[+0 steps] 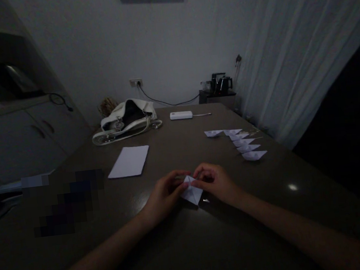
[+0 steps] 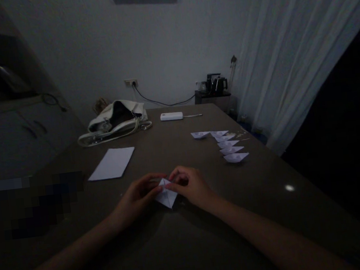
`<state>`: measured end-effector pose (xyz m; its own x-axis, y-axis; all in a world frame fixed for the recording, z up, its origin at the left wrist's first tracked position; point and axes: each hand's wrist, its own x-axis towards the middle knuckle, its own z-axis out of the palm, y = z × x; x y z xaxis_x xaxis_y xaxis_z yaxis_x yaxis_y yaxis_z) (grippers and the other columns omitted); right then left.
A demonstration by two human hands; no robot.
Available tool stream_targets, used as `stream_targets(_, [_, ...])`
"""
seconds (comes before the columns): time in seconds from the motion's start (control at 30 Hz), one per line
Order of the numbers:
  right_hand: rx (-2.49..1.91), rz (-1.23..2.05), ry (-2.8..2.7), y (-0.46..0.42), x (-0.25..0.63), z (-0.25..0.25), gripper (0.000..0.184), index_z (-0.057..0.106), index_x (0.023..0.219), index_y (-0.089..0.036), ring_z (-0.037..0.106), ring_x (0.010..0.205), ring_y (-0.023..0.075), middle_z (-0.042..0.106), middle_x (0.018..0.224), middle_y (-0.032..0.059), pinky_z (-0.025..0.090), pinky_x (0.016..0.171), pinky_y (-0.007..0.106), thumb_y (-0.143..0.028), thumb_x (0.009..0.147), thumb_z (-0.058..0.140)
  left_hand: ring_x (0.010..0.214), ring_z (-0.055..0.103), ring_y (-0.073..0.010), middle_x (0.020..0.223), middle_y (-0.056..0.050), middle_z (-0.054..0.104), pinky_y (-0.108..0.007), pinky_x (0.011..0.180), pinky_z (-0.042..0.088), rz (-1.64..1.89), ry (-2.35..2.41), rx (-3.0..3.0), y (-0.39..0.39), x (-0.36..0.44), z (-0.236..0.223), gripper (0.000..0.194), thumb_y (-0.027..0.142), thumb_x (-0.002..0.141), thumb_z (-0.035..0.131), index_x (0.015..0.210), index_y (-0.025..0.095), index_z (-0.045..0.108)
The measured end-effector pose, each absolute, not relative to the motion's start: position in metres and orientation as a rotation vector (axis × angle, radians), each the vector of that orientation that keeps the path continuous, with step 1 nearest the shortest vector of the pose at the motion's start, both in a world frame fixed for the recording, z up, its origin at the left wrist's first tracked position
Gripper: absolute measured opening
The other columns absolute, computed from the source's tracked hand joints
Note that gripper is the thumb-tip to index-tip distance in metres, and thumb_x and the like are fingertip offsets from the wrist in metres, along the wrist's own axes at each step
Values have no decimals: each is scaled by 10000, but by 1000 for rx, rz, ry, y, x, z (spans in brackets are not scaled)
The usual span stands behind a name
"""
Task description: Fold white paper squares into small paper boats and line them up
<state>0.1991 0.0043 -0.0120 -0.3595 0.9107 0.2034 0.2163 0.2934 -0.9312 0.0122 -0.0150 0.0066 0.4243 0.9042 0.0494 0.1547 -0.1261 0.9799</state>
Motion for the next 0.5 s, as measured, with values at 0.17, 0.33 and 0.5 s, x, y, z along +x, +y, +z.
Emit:
stream_targets(0.17, [-999, 1058, -1773, 4, 200, -8, 252, 551, 784, -180, 557, 573, 108, 586, 638, -19, 427, 532, 221, -377, 720, 695, 820, 636, -184, 913, -85, 685, -288, 700, 495, 857, 970, 1544, -13, 12, 7, 364, 310, 819, 569, 1131, 124, 538])
stream_targets(0.33, [-967, 988, -1830, 5, 202, -7, 189, 636, 826, -179, 617, 694, 145, 666, 767, 27, 482, 648, 269, -350, 751, 669, 860, 625, -188, 959, -94, 674, -286, 731, 489, 898, 982, 1509, -9, 10, 5, 401, 310, 818, 565, 1164, 111, 527])
stream_targets(0.5, [-1043, 882, -1856, 6, 202, -9, 175, 664, 751, -167, 586, 615, 133, 654, 681, 18, 444, 576, 247, -342, 764, 658, 826, 614, -182, 937, -86, 674, -268, 676, 473, 852, 1004, 1637, -12, 11, 4, 382, 308, 850, 523, 1185, 123, 531])
